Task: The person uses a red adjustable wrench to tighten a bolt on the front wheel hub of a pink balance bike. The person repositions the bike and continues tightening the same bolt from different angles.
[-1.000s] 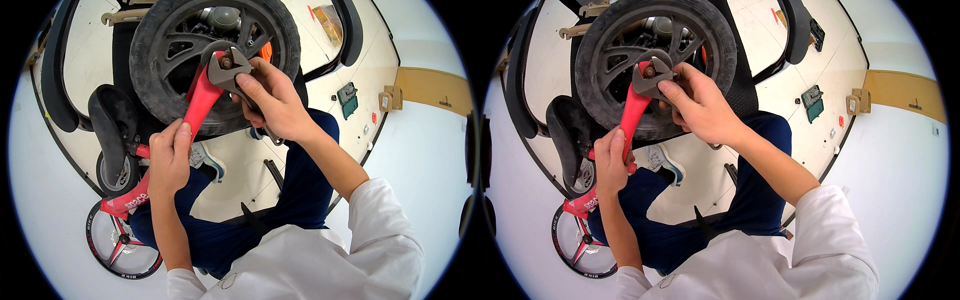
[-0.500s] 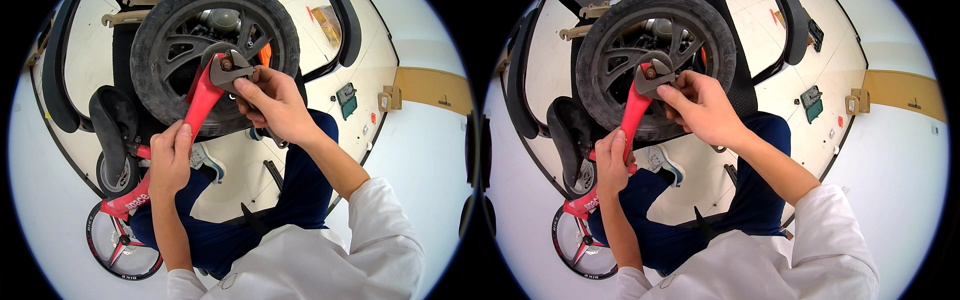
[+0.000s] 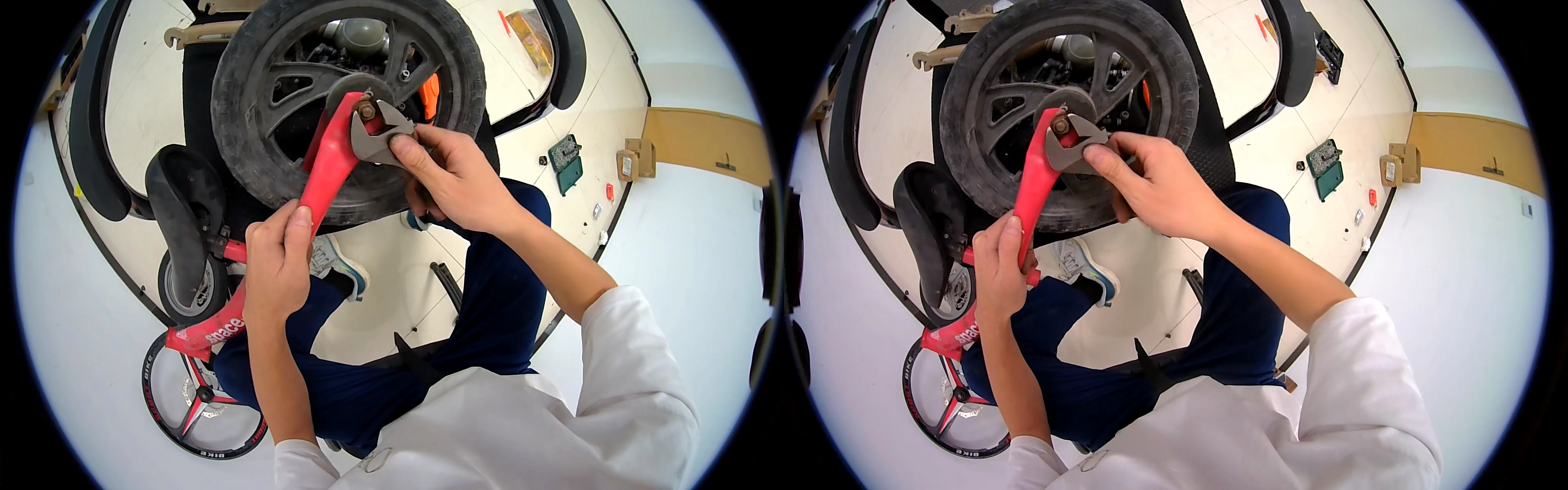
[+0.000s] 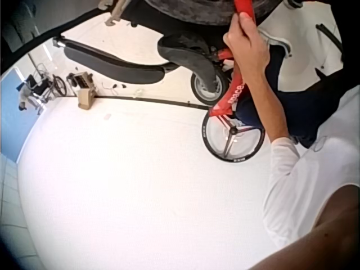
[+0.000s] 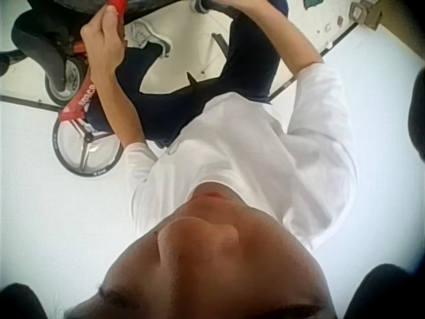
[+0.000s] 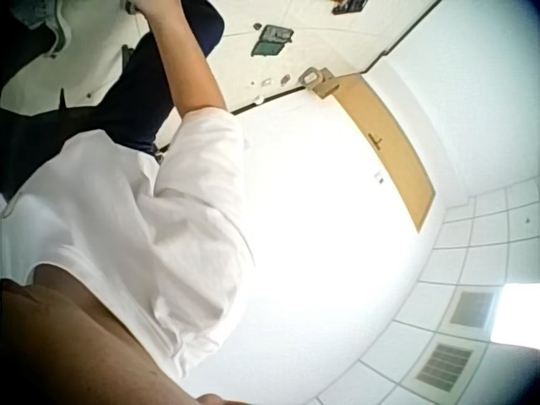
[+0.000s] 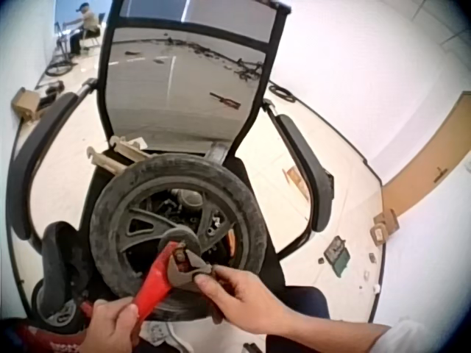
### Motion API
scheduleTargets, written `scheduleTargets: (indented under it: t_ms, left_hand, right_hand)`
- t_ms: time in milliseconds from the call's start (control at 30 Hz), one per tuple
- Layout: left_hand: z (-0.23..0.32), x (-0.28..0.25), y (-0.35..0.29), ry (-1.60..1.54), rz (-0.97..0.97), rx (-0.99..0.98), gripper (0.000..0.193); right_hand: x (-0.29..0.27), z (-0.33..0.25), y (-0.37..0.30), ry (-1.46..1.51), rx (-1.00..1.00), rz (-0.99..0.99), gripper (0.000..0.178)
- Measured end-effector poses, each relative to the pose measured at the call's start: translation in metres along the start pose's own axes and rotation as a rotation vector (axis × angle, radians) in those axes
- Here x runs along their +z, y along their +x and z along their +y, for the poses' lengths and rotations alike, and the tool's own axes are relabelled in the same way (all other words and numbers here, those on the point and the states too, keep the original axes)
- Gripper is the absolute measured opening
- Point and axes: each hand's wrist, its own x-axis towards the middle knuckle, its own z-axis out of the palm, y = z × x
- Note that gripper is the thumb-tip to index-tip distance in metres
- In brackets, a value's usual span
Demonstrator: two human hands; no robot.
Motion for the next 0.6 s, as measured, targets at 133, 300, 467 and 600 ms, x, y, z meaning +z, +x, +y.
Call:
scheduleTargets:
  t_ms: [133,300,467,600]
  left_hand:
    - [0.004,0.000,0.001,0.009,0.002,0.002,0.038]
    - [0.005,0.000,-0.002,0.043,-0.014,-0.029,0.046]
    - [0.002,-0.001,-0.002,0.045,-0.021,0.005,0.047]
    - [0.004,-0.001,-0.002,0.013,-0.009,-0.008,0.041]
  right_hand:
    - [0.007,0.011,0.000,-0.052,-0.081,0.054,0.063]
    - [0.015,0.000,0.000,-0.057,-0.058,0.062,0.060]
    - [0.012,0.001,-0.003,0.006,-0.085,0.041,0.059]
    - [0.010,-0.002,-0.001,0.051,-0.034,0.006,0.056]
